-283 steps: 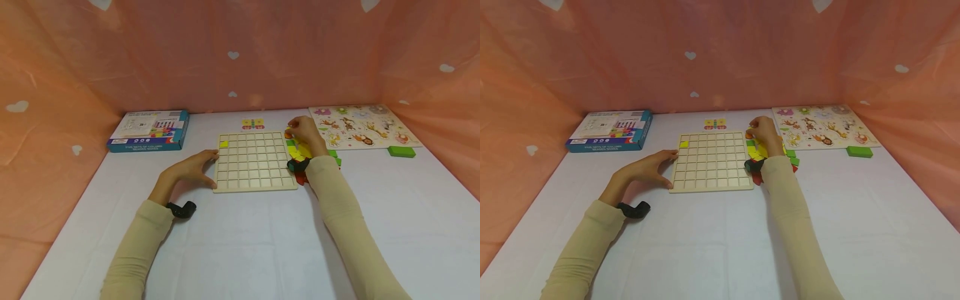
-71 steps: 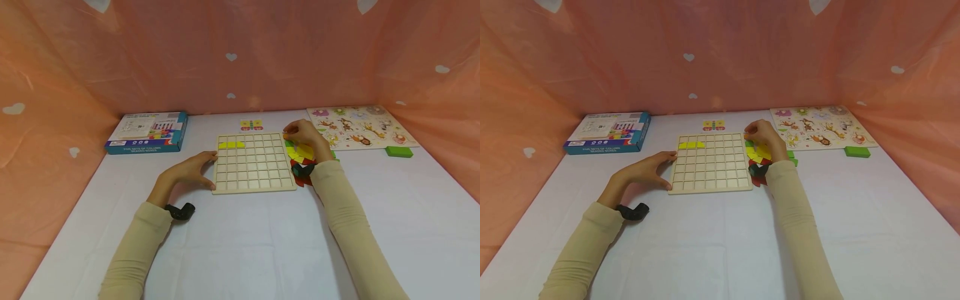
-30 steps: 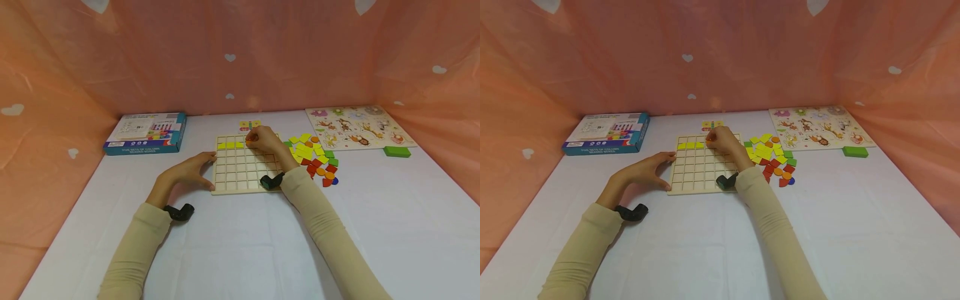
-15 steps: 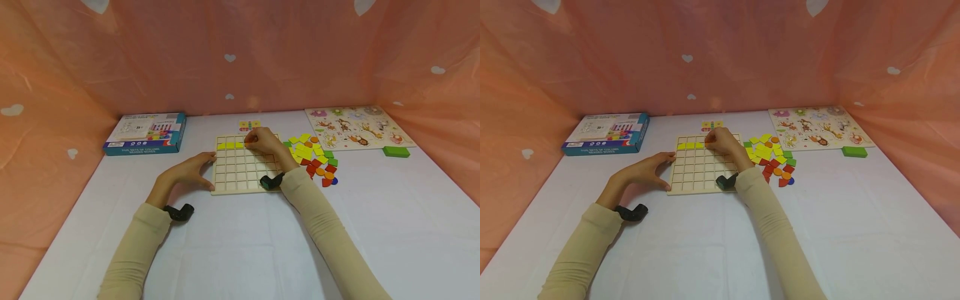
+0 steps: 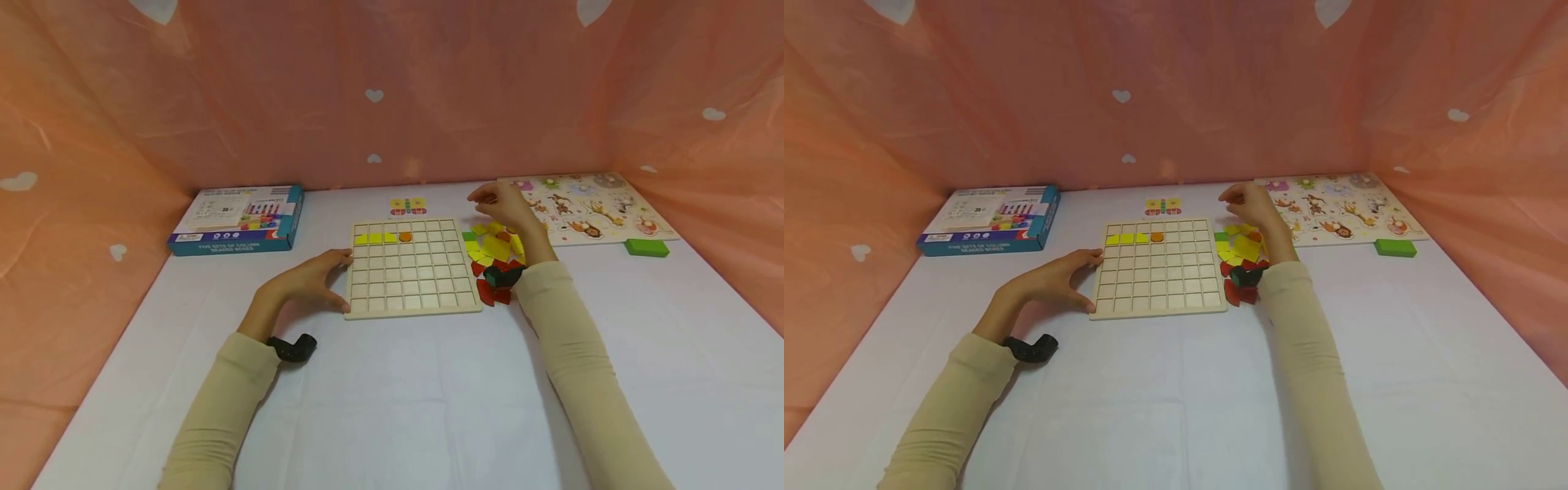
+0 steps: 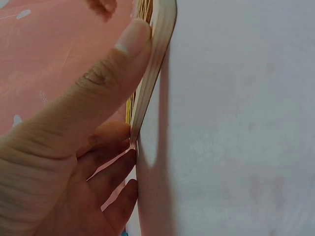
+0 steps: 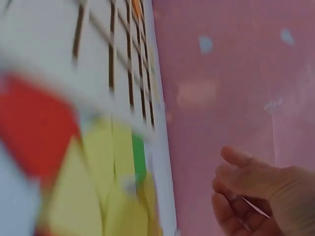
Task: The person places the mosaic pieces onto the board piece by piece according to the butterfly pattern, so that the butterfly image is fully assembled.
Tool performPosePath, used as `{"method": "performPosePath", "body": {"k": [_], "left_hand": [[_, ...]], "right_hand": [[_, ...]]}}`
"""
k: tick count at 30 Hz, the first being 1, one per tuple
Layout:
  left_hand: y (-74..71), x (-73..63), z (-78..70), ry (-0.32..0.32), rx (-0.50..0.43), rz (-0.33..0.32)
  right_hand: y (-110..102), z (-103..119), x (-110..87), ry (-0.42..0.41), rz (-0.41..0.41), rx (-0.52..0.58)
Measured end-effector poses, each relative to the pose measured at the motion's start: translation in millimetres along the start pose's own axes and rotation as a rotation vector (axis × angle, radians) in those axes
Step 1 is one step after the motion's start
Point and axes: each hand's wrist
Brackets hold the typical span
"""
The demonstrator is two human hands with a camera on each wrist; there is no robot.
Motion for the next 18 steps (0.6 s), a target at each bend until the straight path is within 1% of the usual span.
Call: {"method": "performPosePath", "body": {"k": [2,4,6,9,11,13,18], "left_hand": [[0.2,0.2,1.2,0.005,0.004,-0.002],[-0.1,-0.2,1.8,0.012,0.003,-0.008],[-0.6,-0.7,2.7,0.019,-0.001,-0.015],[-1.4,-1.2,3.2,0.017,-0.009,-0.017],[-1.2,-0.5,3.6,0.012,-0.012,-0.012],[-0.8,0.0,2.9,0.002,-0.012,-0.007],[0.1,1.1,2.1,-0.018,-0.011,0.000]], "right_hand": [[-6.7,-12.1,-3.5,0.022,-0.005,-0.027],[-10.7,-21.2,-6.5,0.054,0.014,-0.057],[-12.1,-27.4,-8.9,0.100,0.055,-0.058],[-11.6,-33.1,-12.2,0.193,0.133,-0.018],[-10.7,-36.2,-13.6,0.232,0.169,0.003],[-9.6,-39.3,-14.4,0.246,0.191,0.008],[-6.9,-44.5,-13.5,0.219,0.195,-0.035]]}}
Point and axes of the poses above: each hand's wrist, its own x-axis towards the middle knuckle, its own y-axis out of the palm, z = x × y, and after that the axes turned 6 degrees about -x, right-handed
